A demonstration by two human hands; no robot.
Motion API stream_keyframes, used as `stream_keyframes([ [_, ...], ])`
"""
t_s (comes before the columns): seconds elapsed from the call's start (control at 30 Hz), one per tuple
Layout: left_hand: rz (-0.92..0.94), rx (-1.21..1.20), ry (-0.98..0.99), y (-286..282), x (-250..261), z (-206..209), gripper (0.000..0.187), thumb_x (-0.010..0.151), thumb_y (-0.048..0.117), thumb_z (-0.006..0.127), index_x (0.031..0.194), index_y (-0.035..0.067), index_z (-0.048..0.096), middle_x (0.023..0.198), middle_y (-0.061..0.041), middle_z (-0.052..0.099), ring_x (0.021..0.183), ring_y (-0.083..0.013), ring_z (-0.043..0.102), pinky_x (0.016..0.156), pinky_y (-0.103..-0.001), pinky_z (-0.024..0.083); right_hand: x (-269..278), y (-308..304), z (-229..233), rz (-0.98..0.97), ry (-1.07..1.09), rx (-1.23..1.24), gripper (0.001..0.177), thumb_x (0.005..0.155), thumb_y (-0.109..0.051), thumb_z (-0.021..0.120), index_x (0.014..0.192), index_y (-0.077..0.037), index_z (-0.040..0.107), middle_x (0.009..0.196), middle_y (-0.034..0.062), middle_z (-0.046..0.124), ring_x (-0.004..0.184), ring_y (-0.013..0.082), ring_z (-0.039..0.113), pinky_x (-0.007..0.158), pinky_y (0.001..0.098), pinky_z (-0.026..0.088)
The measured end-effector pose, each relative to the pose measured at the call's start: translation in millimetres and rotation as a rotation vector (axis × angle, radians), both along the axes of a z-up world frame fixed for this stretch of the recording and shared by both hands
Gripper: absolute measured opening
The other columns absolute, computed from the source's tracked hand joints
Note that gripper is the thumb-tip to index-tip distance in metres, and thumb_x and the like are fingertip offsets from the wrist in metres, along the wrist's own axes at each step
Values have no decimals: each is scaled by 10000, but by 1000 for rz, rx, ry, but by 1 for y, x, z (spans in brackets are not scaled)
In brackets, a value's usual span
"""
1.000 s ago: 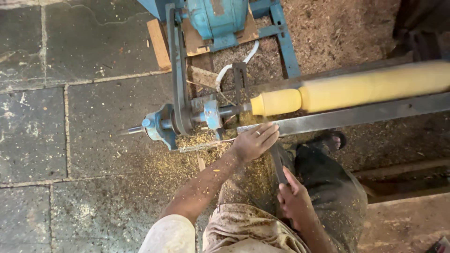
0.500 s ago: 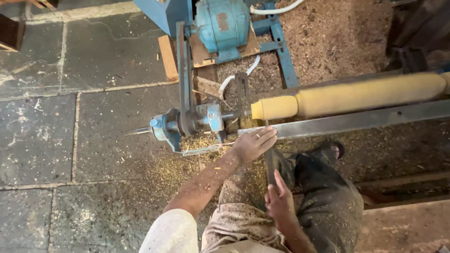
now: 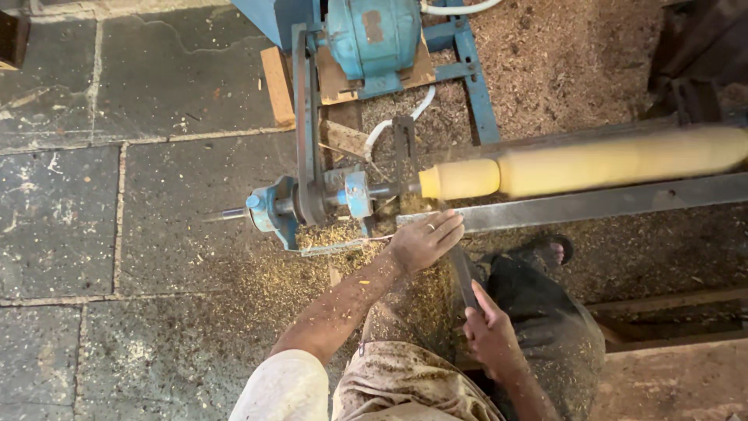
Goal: The person uses a chisel to shape a cylindrical wooden piece mounted on a rotating lathe. They hold the tool against the spinning wood to carve decorative grooves and contours, creating wood shavings that fall to the floor.
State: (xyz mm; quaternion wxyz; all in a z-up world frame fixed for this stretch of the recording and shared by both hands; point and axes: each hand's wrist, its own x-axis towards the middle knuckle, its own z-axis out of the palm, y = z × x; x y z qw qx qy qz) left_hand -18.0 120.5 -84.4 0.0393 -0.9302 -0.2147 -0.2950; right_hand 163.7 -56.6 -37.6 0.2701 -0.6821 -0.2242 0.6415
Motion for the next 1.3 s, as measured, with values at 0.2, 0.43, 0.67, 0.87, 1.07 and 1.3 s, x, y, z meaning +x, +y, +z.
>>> stream_keyframes([
  [0.2,27,-7,-21,0,2,-7,408,910,144,644,1308,54,657,1376,-92,637,1321,-279,616,1044,-374,574,4,11,20,21,53,16,652,947,-148,535,1579,-249,414,570,-4,468,425,97,378,369,277,312],
  [0.43,38,21,-24,-1,4,-23,408,952,140,629,1357,101,631,1408,-77,632,1336,-249,598,1077,-372,585,0,3,20,-12,49,2,628,976,-175,536,1583,-253,398,598,-11,467,451,92,361,402,273,316],
  [0.67,41,-20,-31,-4,1,-15,371,983,161,636,1339,58,628,1395,-110,624,1321,-273,601,1054,-382,589,14,3,4,10,50,67,618,967,-158,555,1570,-219,432,598,6,502,432,95,381,392,273,324],
  [0.87,39,-77,-21,-5,-5,3,384,932,169,627,1300,57,637,1375,-104,638,1301,-272,606,995,-389,596,-3,-4,-9,-55,58,71,613,976,-156,560,1575,-216,447,593,3,500,426,89,374,380,266,305],
  [1.07,9,10,-53,-2,-1,3,400,945,167,629,1328,51,631,1386,-105,622,1332,-269,595,1037,-387,591,-14,-1,-6,-111,83,34,637,961,-145,545,1580,-220,416,573,23,490,407,111,375,360,300,306],
  [1.3,27,14,-35,-3,-4,3,422,895,171,654,1307,76,659,1367,-67,647,1312,-250,607,1047,-372,583,-6,-3,3,-71,91,17,661,976,-154,549,1607,-210,360,581,13,467,438,101,367,395,282,313],
])
